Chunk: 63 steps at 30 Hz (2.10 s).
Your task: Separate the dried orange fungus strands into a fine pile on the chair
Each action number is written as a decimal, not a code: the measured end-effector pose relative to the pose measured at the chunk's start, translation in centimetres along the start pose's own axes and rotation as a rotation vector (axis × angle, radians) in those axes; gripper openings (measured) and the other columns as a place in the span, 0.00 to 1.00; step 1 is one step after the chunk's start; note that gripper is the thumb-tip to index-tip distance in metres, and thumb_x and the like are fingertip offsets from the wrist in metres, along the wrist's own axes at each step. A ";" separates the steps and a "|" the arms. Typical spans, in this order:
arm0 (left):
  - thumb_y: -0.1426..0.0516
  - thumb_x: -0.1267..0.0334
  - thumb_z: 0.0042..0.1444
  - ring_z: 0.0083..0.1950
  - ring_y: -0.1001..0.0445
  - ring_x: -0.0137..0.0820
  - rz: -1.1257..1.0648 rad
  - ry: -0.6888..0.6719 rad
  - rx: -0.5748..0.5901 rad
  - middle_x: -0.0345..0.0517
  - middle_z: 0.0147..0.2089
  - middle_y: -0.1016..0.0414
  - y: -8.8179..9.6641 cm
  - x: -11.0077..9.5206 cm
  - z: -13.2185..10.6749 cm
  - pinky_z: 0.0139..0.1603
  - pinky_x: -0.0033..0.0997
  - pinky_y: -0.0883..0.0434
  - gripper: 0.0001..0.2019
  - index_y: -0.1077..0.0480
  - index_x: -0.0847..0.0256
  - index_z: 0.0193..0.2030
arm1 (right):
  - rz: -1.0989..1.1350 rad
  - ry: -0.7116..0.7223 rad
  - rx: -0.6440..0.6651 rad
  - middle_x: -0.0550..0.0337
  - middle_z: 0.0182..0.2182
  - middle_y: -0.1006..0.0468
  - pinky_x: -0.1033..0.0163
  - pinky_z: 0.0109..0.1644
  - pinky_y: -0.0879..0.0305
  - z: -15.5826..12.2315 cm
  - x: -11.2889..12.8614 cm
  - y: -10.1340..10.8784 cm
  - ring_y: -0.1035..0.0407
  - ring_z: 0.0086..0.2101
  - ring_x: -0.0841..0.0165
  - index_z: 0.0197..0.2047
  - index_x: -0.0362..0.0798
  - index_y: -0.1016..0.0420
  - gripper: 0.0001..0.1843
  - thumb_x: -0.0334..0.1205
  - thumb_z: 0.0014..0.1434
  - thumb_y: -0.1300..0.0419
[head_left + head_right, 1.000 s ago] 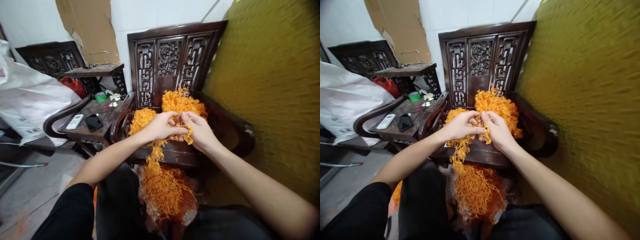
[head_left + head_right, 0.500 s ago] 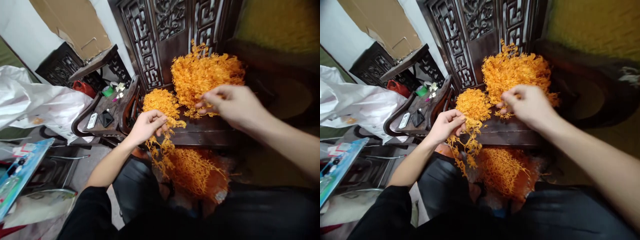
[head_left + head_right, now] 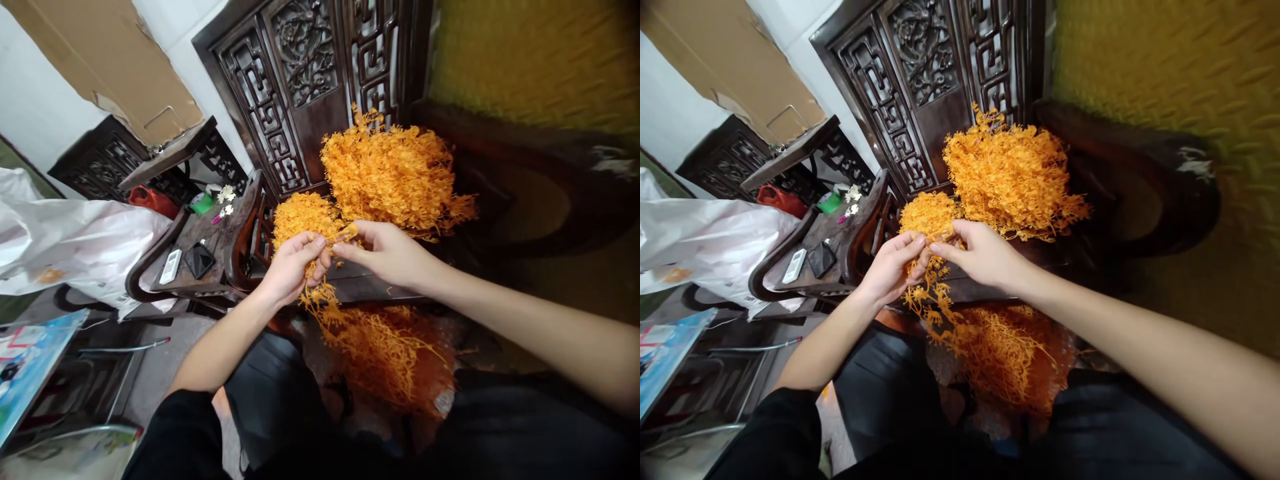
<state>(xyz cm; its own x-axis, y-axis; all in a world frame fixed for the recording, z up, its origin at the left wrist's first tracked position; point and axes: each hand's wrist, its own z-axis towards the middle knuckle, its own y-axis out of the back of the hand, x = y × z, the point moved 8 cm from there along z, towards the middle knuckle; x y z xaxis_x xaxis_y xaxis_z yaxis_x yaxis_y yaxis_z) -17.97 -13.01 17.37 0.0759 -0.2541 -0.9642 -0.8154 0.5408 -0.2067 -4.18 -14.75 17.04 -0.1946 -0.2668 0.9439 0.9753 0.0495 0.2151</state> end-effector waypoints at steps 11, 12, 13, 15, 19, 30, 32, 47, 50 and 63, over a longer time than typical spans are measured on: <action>0.30 0.56 0.52 0.16 0.50 0.16 0.067 0.002 -0.117 0.31 0.20 0.35 0.2 -0.1 0.3 0.17 0.20 0.56 0.17 0.34 0.61 0.32 | -0.570 -0.108 0.054 0.62 0.21 0.29 0.58 0.32 0.50 -0.2 1.4 1.6 0.41 0.24 0.69 0.32 0.48 0.23 0.08 0.41 0.63 0.35; 0.30 0.56 0.51 0.16 0.49 0.16 0.083 -0.012 -0.130 0.31 0.19 0.35 0.2 -0.3 0.4 0.17 0.20 0.56 0.17 0.34 0.61 0.32 | -0.590 -0.115 0.042 0.62 0.20 0.30 0.58 0.32 0.50 -0.2 1.6 1.7 0.42 0.23 0.69 0.32 0.48 0.24 0.09 0.41 0.63 0.35; 0.30 0.56 0.50 0.16 0.48 0.17 0.100 -0.029 -0.139 0.32 0.19 0.35 0.3 -0.5 0.5 0.17 0.20 0.55 0.17 0.33 0.61 0.31 | -0.605 -0.118 0.030 0.62 0.20 0.30 0.58 0.32 0.49 -0.2 1.7 1.8 0.42 0.23 0.69 0.31 0.48 0.24 0.09 0.40 0.63 0.35; 0.29 0.55 0.48 0.16 0.46 0.17 0.138 -0.066 -0.158 0.32 0.18 0.34 0.4 -0.9 0.7 0.17 0.21 0.53 0.18 0.33 0.62 0.30 | -0.632 -0.125 0.005 0.61 0.20 0.30 0.58 0.32 0.48 -0.2 1.9 1.9 0.41 0.23 0.69 0.29 0.49 0.25 0.10 0.39 0.62 0.35; 0.29 0.55 0.47 0.18 0.43 0.19 0.231 -0.165 -0.196 0.34 0.18 0.32 0.7 -1.5 0.9 0.20 0.22 0.51 0.18 0.30 0.63 0.30 | -0.666 -0.128 -0.019 0.58 0.23 0.26 0.57 0.35 0.43 -0.1 2.6 1.6 0.36 0.25 0.67 0.30 0.48 0.24 0.07 0.36 0.60 0.36; 0.33 0.60 0.57 0.19 0.44 0.19 0.299 -0.700 -0.566 0.31 0.20 0.35 8.6 -10.3 -2.6 0.20 0.23 0.50 0.11 0.31 0.60 0.33 | -0.392 -0.355 -0.071 0.59 0.22 0.24 0.58 0.33 0.41 -0.6 -4.4 5.3 0.34 0.25 0.68 0.23 0.50 0.28 0.11 0.34 0.52 0.31; 0.33 0.58 0.56 0.17 0.48 0.19 0.260 -0.474 -0.445 0.30 0.19 0.37 8.6 -8.7 -1.7 0.18 0.23 0.53 0.13 0.32 0.60 0.33 | -0.136 -0.361 -0.002 0.60 0.23 0.25 0.60 0.30 0.43 -1.2 -5.3 4.9 0.36 0.23 0.70 0.28 0.50 0.26 0.10 0.41 0.54 0.30; 0.32 0.56 0.56 0.17 0.50 0.16 0.098 0.132 -0.013 0.31 0.22 0.37 2.1 1.2 1.9 0.17 0.19 0.59 0.15 0.32 0.62 0.36 | 0.662 -0.489 -0.187 0.58 0.25 0.34 0.64 0.24 0.61 -0.6 -4.5 2.0 0.50 0.21 0.75 0.25 0.46 0.35 0.04 0.30 0.42 0.44; 0.30 0.52 0.55 0.17 0.53 0.15 0.094 0.144 -0.009 0.28 0.21 0.42 1.8 1.5 2.0 0.17 0.18 0.59 0.18 0.33 0.61 0.37 | 0.596 -0.492 -0.194 0.66 0.21 0.47 0.63 0.24 0.65 -0.5 -4.8 2.1 0.58 0.20 0.75 0.25 0.49 0.41 0.10 0.40 0.54 0.44; 0.28 0.46 0.52 0.17 0.58 0.16 0.094 0.079 -0.045 0.24 0.19 0.51 1.3 1.9 2.2 0.17 0.20 0.60 0.24 0.36 0.59 0.33 | -0.374 0.019 -0.074 0.53 0.37 0.17 0.58 0.43 0.37 -0.7 0.2 0.3 0.27 0.34 0.64 0.44 0.47 0.20 0.16 0.49 0.69 0.44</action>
<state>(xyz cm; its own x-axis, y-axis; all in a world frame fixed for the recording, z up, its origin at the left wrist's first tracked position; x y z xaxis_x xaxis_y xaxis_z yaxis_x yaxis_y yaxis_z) -17.63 -11.04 14.89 -0.0461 -0.2674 -0.9625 -0.8415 0.5295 -0.1068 -3.84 -15.44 17.10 -0.5374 -0.2707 0.7987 0.8422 -0.1240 0.5246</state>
